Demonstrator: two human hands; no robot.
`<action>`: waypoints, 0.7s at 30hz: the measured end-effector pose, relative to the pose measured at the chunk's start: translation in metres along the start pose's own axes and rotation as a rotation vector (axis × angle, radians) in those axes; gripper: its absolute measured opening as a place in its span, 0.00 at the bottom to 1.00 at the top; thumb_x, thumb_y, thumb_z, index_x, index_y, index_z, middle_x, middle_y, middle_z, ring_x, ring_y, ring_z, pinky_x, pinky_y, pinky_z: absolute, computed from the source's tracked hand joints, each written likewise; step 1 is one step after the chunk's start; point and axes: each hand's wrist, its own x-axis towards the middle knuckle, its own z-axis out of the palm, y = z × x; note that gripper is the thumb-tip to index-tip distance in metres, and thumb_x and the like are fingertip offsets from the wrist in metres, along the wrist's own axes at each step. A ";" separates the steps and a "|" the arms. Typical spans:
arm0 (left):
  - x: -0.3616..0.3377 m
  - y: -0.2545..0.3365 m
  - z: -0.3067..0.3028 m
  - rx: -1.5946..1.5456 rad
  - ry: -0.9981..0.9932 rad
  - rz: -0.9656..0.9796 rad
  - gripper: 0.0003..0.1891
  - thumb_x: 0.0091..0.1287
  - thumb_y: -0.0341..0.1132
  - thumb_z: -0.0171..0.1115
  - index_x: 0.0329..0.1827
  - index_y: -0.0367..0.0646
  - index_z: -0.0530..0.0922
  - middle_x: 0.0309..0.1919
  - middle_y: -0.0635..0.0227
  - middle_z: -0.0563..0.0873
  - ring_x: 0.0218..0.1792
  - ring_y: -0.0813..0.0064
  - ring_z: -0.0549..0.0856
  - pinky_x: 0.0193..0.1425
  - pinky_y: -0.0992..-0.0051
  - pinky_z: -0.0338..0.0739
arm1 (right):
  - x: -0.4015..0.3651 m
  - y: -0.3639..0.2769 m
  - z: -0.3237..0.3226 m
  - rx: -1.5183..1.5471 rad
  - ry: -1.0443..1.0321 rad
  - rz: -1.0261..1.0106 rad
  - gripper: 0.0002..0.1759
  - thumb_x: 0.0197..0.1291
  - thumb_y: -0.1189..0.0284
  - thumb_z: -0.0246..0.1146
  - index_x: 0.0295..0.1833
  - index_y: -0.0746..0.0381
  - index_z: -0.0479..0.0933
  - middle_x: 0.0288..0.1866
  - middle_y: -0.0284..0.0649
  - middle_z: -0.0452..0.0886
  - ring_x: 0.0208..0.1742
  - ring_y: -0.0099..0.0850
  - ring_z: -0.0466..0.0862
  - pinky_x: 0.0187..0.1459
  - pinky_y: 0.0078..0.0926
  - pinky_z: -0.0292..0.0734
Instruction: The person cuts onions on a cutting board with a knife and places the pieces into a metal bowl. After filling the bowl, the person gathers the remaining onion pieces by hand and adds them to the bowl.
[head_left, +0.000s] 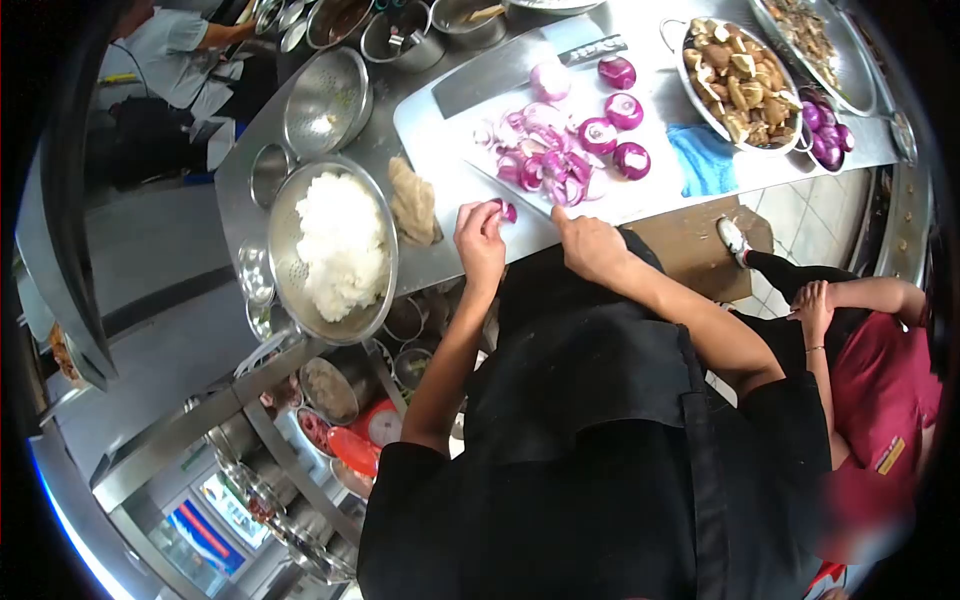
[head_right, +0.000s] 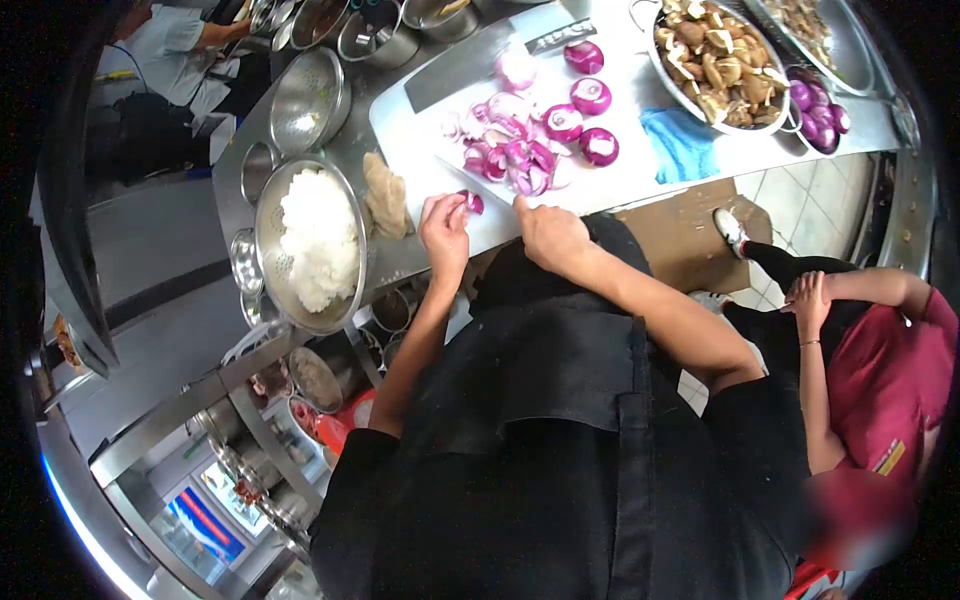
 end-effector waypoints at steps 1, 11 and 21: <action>0.003 0.006 -0.004 0.169 0.011 0.182 0.05 0.58 0.17 0.60 0.37 0.33 0.78 0.34 0.58 0.80 0.32 0.62 0.83 0.34 0.71 0.77 | 0.000 -0.001 0.000 0.014 -0.008 -0.009 0.24 0.55 0.74 0.54 0.57 0.72 0.65 0.29 0.52 0.82 0.32 0.46 0.85 0.35 0.41 0.80; 0.015 -0.019 -0.015 0.143 -0.184 0.464 0.07 0.54 0.16 0.60 0.35 0.34 0.78 0.35 0.59 0.81 0.36 0.58 0.83 0.38 0.65 0.78 | -0.005 -0.015 0.005 -0.005 0.094 -0.059 0.08 0.58 0.75 0.51 0.41 0.67 0.69 0.21 0.47 0.80 0.25 0.45 0.84 0.28 0.39 0.79; 0.013 -0.028 -0.011 0.145 -0.122 0.520 0.07 0.53 0.17 0.62 0.34 0.35 0.78 0.33 0.57 0.81 0.35 0.58 0.83 0.39 0.66 0.78 | 0.004 -0.027 0.006 -0.012 0.158 -0.052 0.07 0.56 0.76 0.53 0.39 0.68 0.69 0.21 0.49 0.81 0.25 0.46 0.84 0.26 0.38 0.79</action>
